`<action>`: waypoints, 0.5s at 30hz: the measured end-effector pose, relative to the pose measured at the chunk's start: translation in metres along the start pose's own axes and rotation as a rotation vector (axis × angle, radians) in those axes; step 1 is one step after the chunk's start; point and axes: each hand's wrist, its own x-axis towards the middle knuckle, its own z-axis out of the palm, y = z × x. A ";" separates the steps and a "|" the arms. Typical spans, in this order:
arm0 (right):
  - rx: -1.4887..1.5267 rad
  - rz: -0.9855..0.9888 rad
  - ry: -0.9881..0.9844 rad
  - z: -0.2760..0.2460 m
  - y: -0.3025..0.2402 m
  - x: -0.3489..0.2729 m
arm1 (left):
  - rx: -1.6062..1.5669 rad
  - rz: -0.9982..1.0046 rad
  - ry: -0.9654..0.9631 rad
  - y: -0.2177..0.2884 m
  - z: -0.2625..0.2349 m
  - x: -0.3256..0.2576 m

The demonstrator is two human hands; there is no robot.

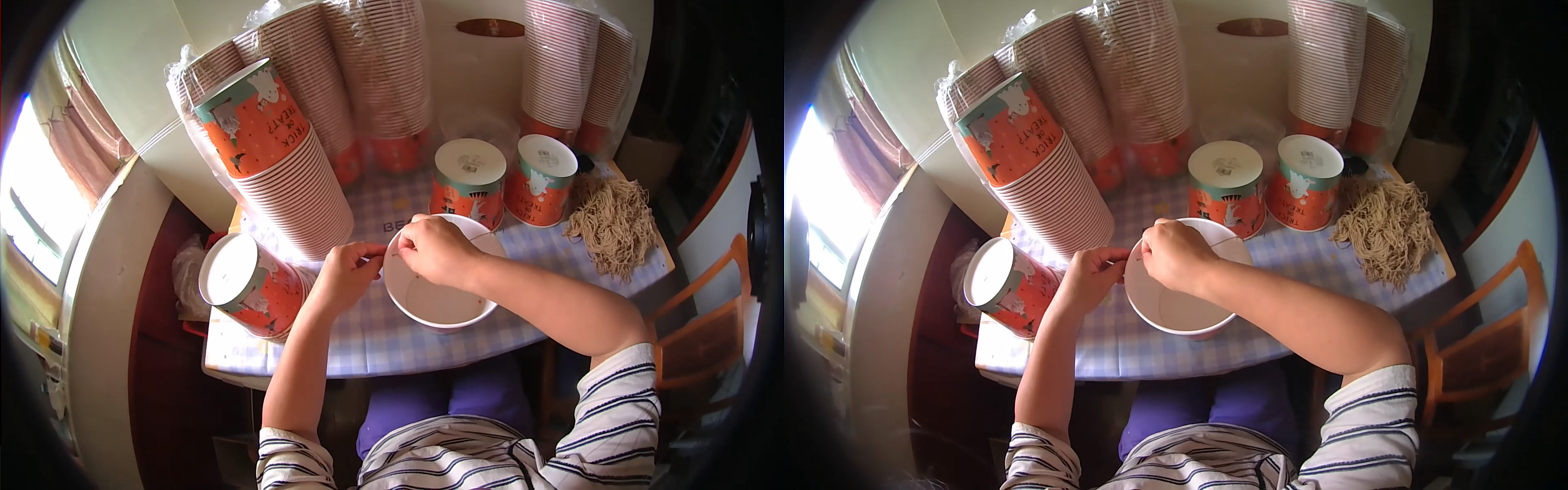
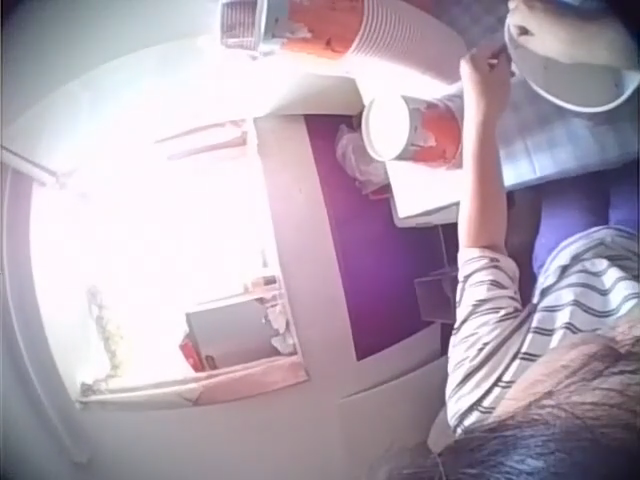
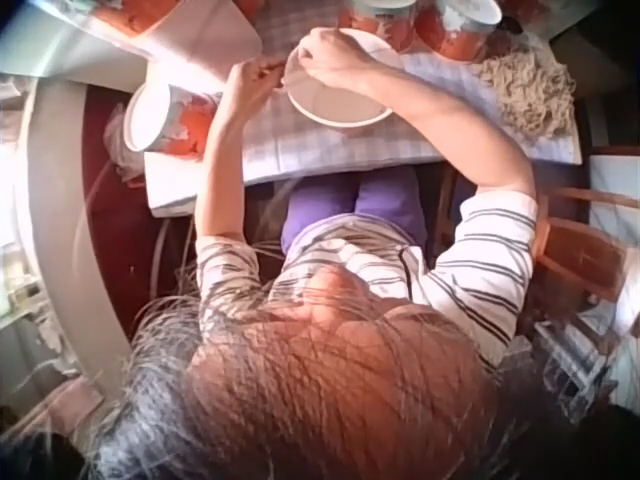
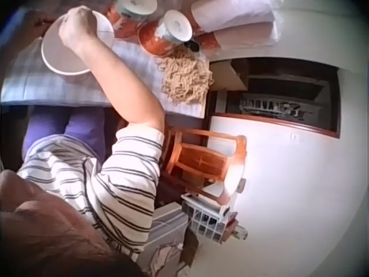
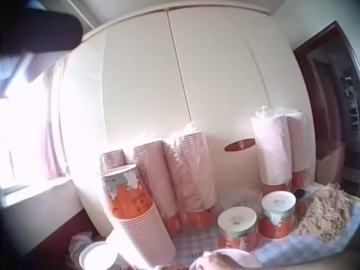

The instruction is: Threading and securing handles onto paper buckets.

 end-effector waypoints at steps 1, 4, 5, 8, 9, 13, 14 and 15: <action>-0.001 0.000 -0.001 0.001 0.001 0.000 | -0.001 0.000 0.000 0.001 0.000 -0.001; 0.024 0.016 0.035 0.001 0.005 0.001 | 0.009 -0.008 -0.033 0.005 0.000 0.002; 0.034 0.037 -0.001 0.000 0.003 0.002 | 0.019 -0.016 -0.033 0.005 -0.001 0.001; 0.065 0.046 -0.018 0.003 0.004 0.003 | -0.001 -0.026 -0.044 0.007 0.000 0.001; 0.083 0.034 0.005 0.004 0.005 0.003 | -0.031 -0.024 -0.056 0.009 0.000 0.002; 0.042 0.042 0.004 0.005 0.004 0.002 | 0.033 -0.027 -0.075 0.015 -0.001 0.001; 0.100 0.090 -0.043 0.000 -0.001 0.002 | 0.035 -0.022 -0.075 0.017 -0.001 0.001; 0.159 0.138 -0.091 -0.002 -0.003 0.002 | 0.036 -0.016 -0.074 0.019 -0.001 0.001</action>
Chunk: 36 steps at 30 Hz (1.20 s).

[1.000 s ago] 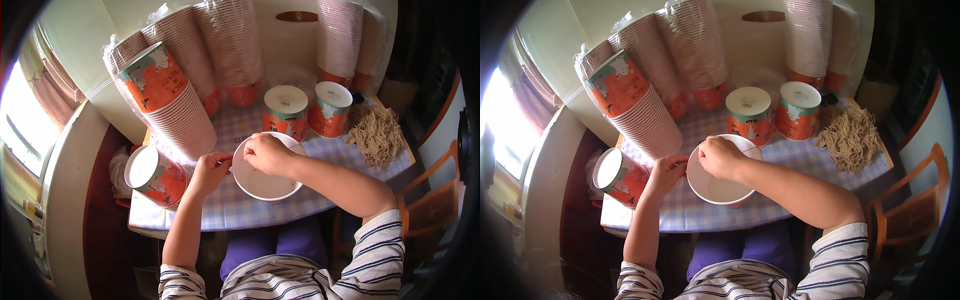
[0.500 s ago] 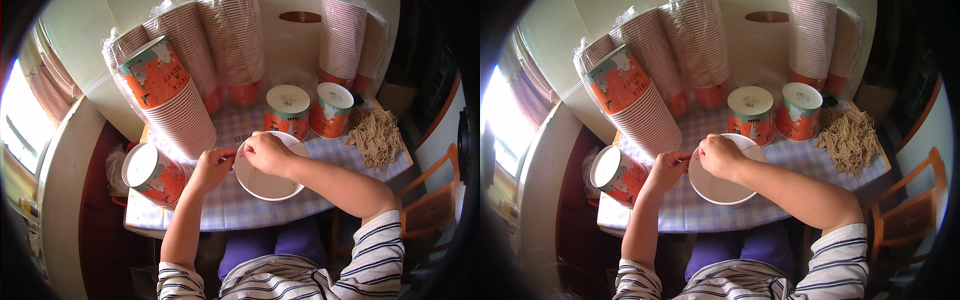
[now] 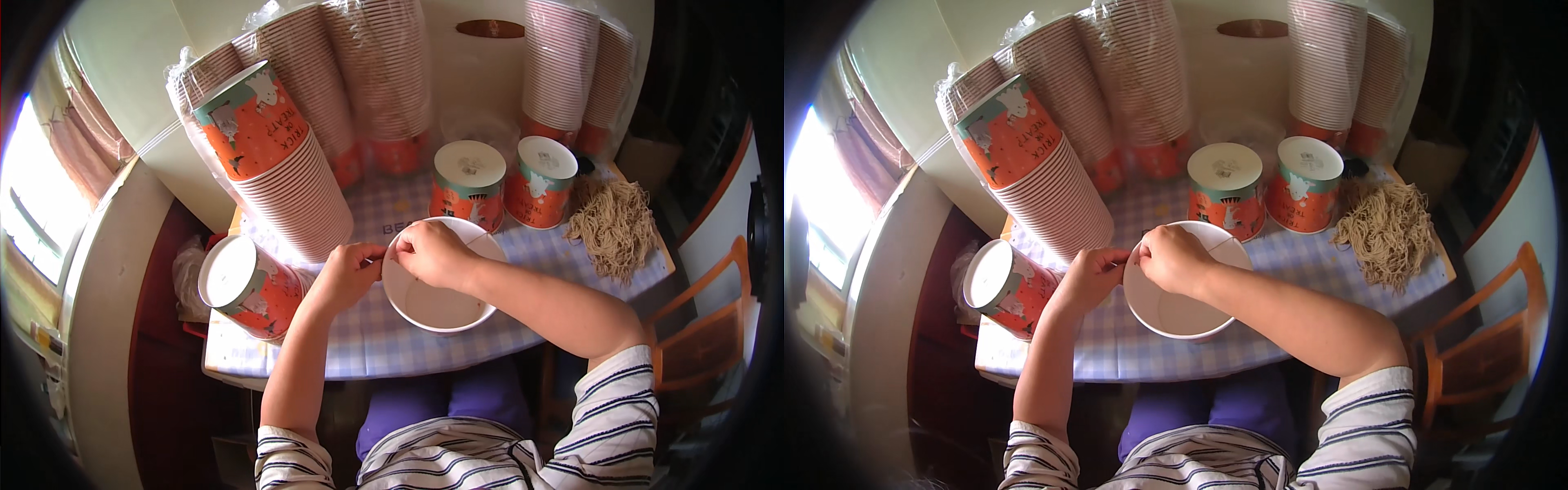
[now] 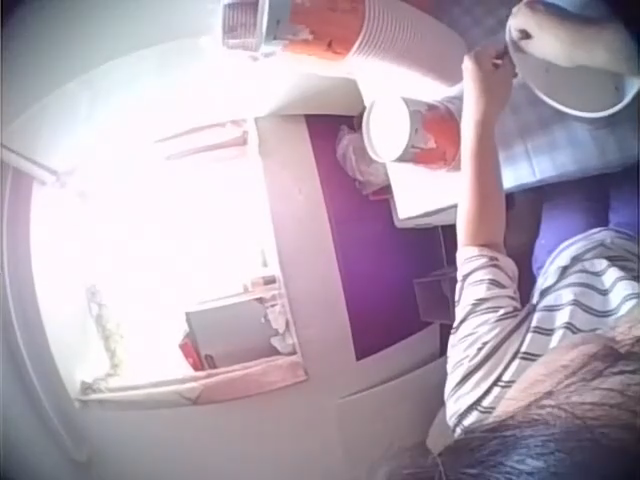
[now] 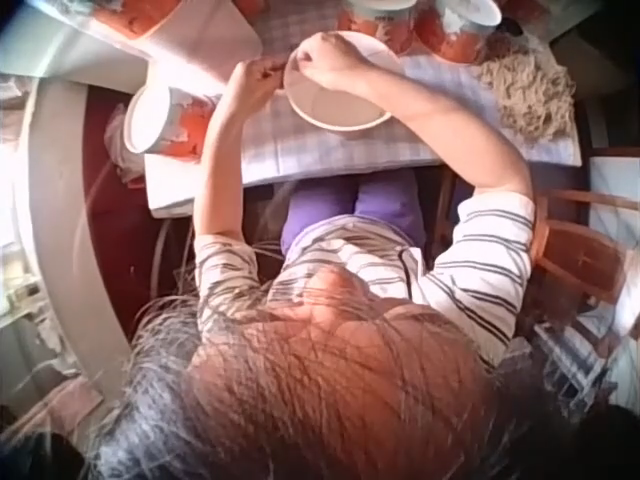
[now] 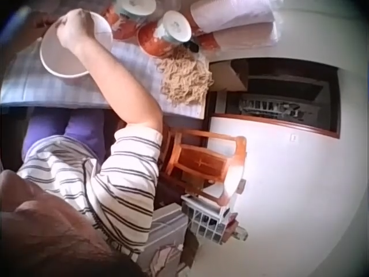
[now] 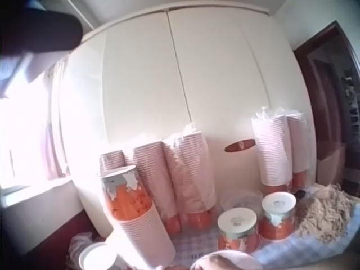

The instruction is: Threading and securing handles onto paper buckets.

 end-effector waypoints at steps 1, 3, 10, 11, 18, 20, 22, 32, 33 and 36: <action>0.002 0.001 -0.001 0.003 0.003 0.000 | 0.000 -0.002 -0.001 0.001 0.000 -0.001; -0.022 -0.029 0.014 0.004 0.006 0.004 | 0.083 -0.012 0.001 0.006 -0.001 0.001; 0.021 -0.032 -0.113 -0.007 0.001 -0.009 | 0.086 -0.067 0.015 0.005 -0.001 -0.015; 0.028 -0.023 -0.184 -0.014 -0.006 -0.016 | -0.189 -0.138 -0.047 0.000 -0.002 -0.023; -0.309 -0.220 -0.289 -0.030 -0.029 -0.088 | -1.197 -0.157 -0.272 -0.022 0.019 -0.079; -0.262 -0.218 -0.338 -0.040 -0.026 -0.095 | -1.194 -0.146 -0.264 -0.022 0.031 -0.091; -0.261 -0.279 -0.286 -0.048 -0.016 -0.094 | -1.188 -0.120 -0.219 -0.022 0.041 -0.098; -0.228 -0.318 -0.089 -0.056 -0.003 -0.088 | -0.977 0.158 0.206 -0.021 0.071 -0.098; -0.206 -0.398 -0.028 -0.056 -0.008 -0.088 | -0.990 0.188 0.209 -0.022 0.069 -0.099; -0.093 -0.472 0.015 -0.055 -0.019 -0.081 | -0.957 0.285 0.225 -0.004 0.067 -0.094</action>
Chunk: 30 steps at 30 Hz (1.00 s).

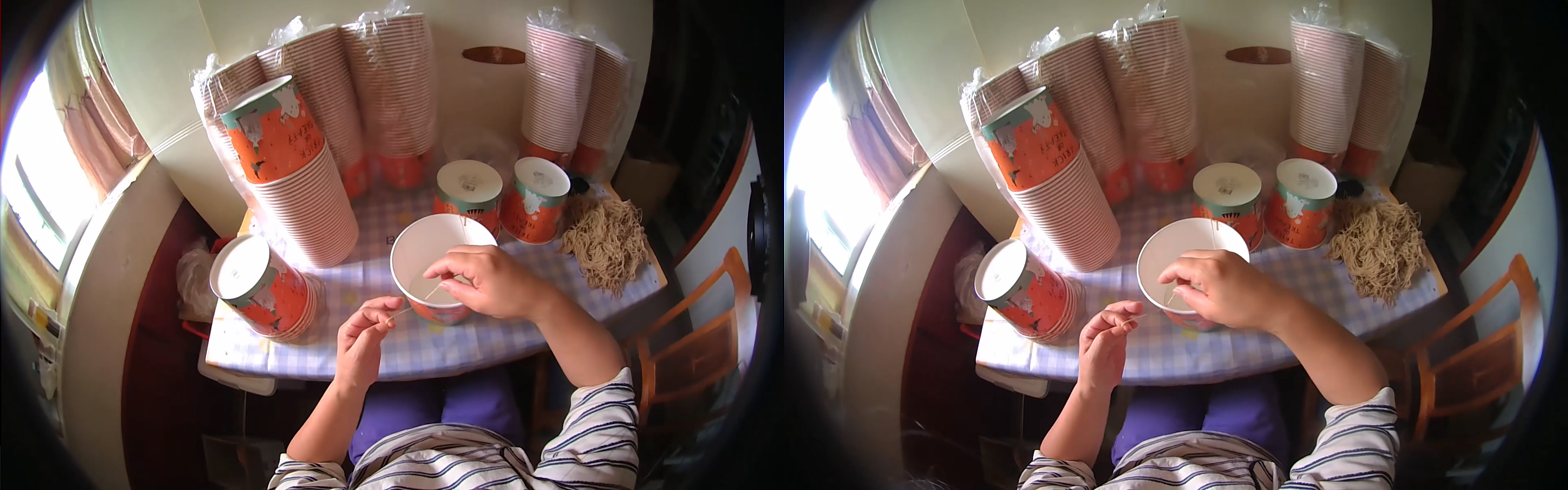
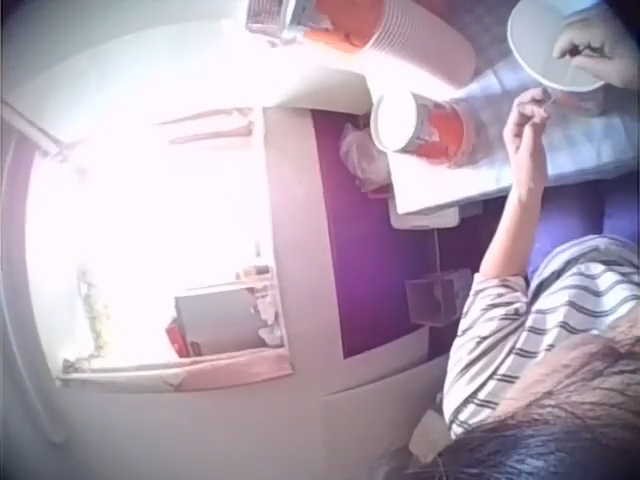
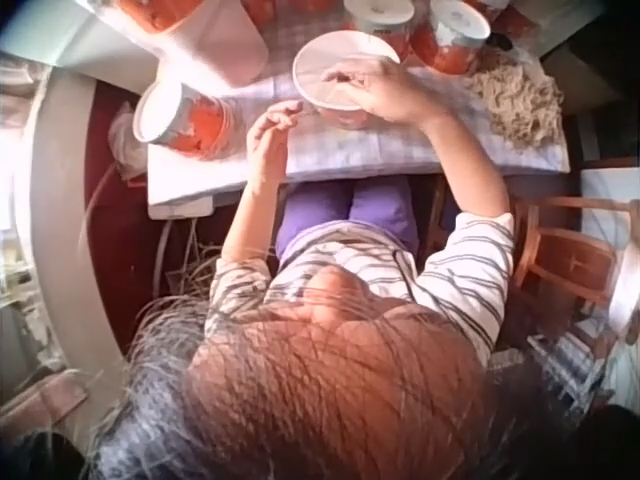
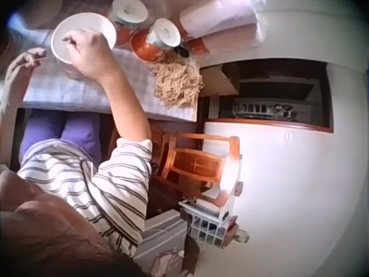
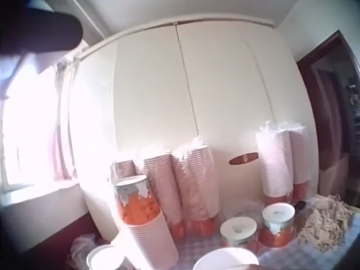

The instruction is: Threading and securing handles onto paper buckets.

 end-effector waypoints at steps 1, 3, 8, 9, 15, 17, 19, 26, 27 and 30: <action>0.006 -0.040 0.012 0.003 0.001 0.002 | 0.001 0.003 -0.008 0.003 0.005 0.005; 0.041 -0.046 -0.045 0.004 -0.003 0.008 | -0.073 -0.051 -0.031 0.007 0.013 0.007; 0.196 -0.009 -0.194 0.007 -0.007 0.016 | -0.283 -0.174 -0.067 0.002 0.006 0.014; 0.193 -0.012 -0.192 0.006 -0.005 0.018 | -0.260 -0.195 -0.052 0.001 0.004 0.015; 0.227 0.015 -0.278 0.006 -0.004 0.029 | 0.052 -0.134 -0.012 0.002 0.014 0.013; 0.287 0.018 -0.317 0.011 -0.001 0.029 | 0.185 -0.067 -0.019 0.000 0.016 0.012; 0.267 0.020 -0.329 0.007 -0.003 0.036 | 0.214 -0.047 -0.025 -0.002 0.015 0.018; 0.311 0.035 -0.361 0.017 0.003 0.044 | 0.246 -0.051 -0.017 -0.008 0.014 0.012; 0.320 0.026 -0.349 0.019 0.004 0.044 | 0.230 -0.064 -0.025 -0.009 0.013 0.011; 0.072 -0.087 -0.023 0.029 0.015 0.044 | 0.205 -0.039 -0.050 -0.007 0.012 0.010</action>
